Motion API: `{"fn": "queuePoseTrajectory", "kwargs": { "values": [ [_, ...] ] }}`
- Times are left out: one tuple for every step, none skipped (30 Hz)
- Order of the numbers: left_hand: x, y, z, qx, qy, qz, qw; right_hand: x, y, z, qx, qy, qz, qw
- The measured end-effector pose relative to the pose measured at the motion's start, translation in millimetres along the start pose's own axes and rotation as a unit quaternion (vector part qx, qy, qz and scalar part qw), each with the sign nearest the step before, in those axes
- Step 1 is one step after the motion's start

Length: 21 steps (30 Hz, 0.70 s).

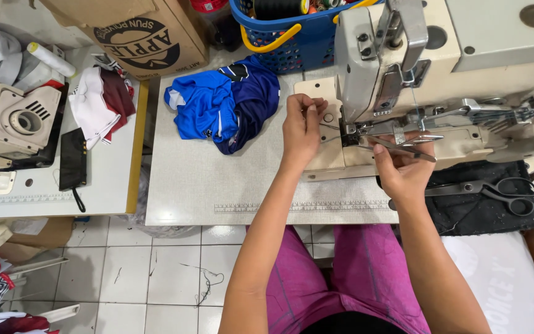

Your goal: The person threads a sewing machine by hand, guiding the thread through the needle area and tension components. They use a small metal tool to assist in pulling the thread through the needle eye and make adjustments to the thread path.

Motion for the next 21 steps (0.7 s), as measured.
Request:
{"fn": "queuePoseTrajectory", "kwargs": {
  "values": [
    [1,-5,-2,0.017,0.0,0.04,0.999,1,2,0,-0.002,-0.004,-0.005,1.0],
    [2,-10,-4,0.032,0.0,0.08,0.996,1,4,-1,-0.003,-0.01,-0.01,1.0],
    [1,-11,-4,0.032,0.0,0.08,0.996,-1,3,-1,-0.002,-0.01,-0.009,1.0],
    [-1,-13,-4,0.043,-0.01,0.108,0.993,-3,3,-1,-0.008,-0.009,0.001,1.0],
    [-3,-15,-4,0.054,-0.02,0.136,0.989,-5,3,-1,-0.014,-0.009,0.011,1.0],
    [-2,-15,-6,0.055,-0.02,0.135,0.989,-2,6,-1,-0.014,-0.009,0.011,1.0],
    [-5,-20,-8,0.078,-0.05,0.177,0.98,0,10,0,-0.023,-0.011,0.004,1.0],
    [-8,-25,-11,0.101,-0.08,0.217,0.968,1,14,0,-0.031,-0.014,-0.002,0.999],
    [-6,-28,-13,0.102,-0.079,0.217,0.968,-3,9,0,-0.032,-0.015,-0.002,0.999],
    [-4,-37,-17,0.134,-0.098,0.248,0.955,-7,4,0,-0.029,-0.014,-0.006,0.999],
    [-3,-45,-21,0.166,-0.117,0.277,0.939,-11,-2,-1,-0.027,-0.014,-0.01,0.999],
    [-1,-49,-24,0.166,-0.116,0.277,0.939,-17,-8,-1,-0.027,-0.014,-0.011,0.999],
    [10,-53,-25,0.179,-0.063,0.303,0.934,-23,-13,-2,-0.028,-0.021,-0.01,0.999],
    [20,-57,-28,0.191,-0.01,0.329,0.925,-29,-19,-3,-0.028,-0.026,-0.008,0.999],
    [20,-51,-27,0.191,-0.01,0.329,0.925,-23,-7,-1,-0.028,-0.026,-0.008,0.999],
    [29,-45,-28,0.203,0.042,0.341,0.917,-17,3,1,-0.017,-0.028,0.011,0.999],
    [36,-38,-30,0.213,0.093,0.352,0.907,-11,13,3,-0.005,-0.029,0.031,0.999],
    [38,-43,-31,0.214,0.092,0.353,0.906,-13,6,2,-0.005,-0.028,0.032,0.999],
    [42,-51,-33,0.236,0.096,0.352,0.901,-17,-1,1,0.002,-0.039,0.057,0.998],
    [47,-60,-35,0.259,0.101,0.35,0.894,-22,-9,0,0.008,-0.051,0.083,0.995],
    [45,-59,-33,0.261,0.101,0.351,0.894,-18,-5,1,0.007,-0.051,0.083,0.995]
  ]
}}
Point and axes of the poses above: each hand's wrist, its own z-axis towards the middle knuckle, its own x-axis out of the palm, y = z × x, the point moved 8 cm from there along z, towards the middle knuckle, and after that the axes turned 4 degrees about z, right-handed, at the moved point
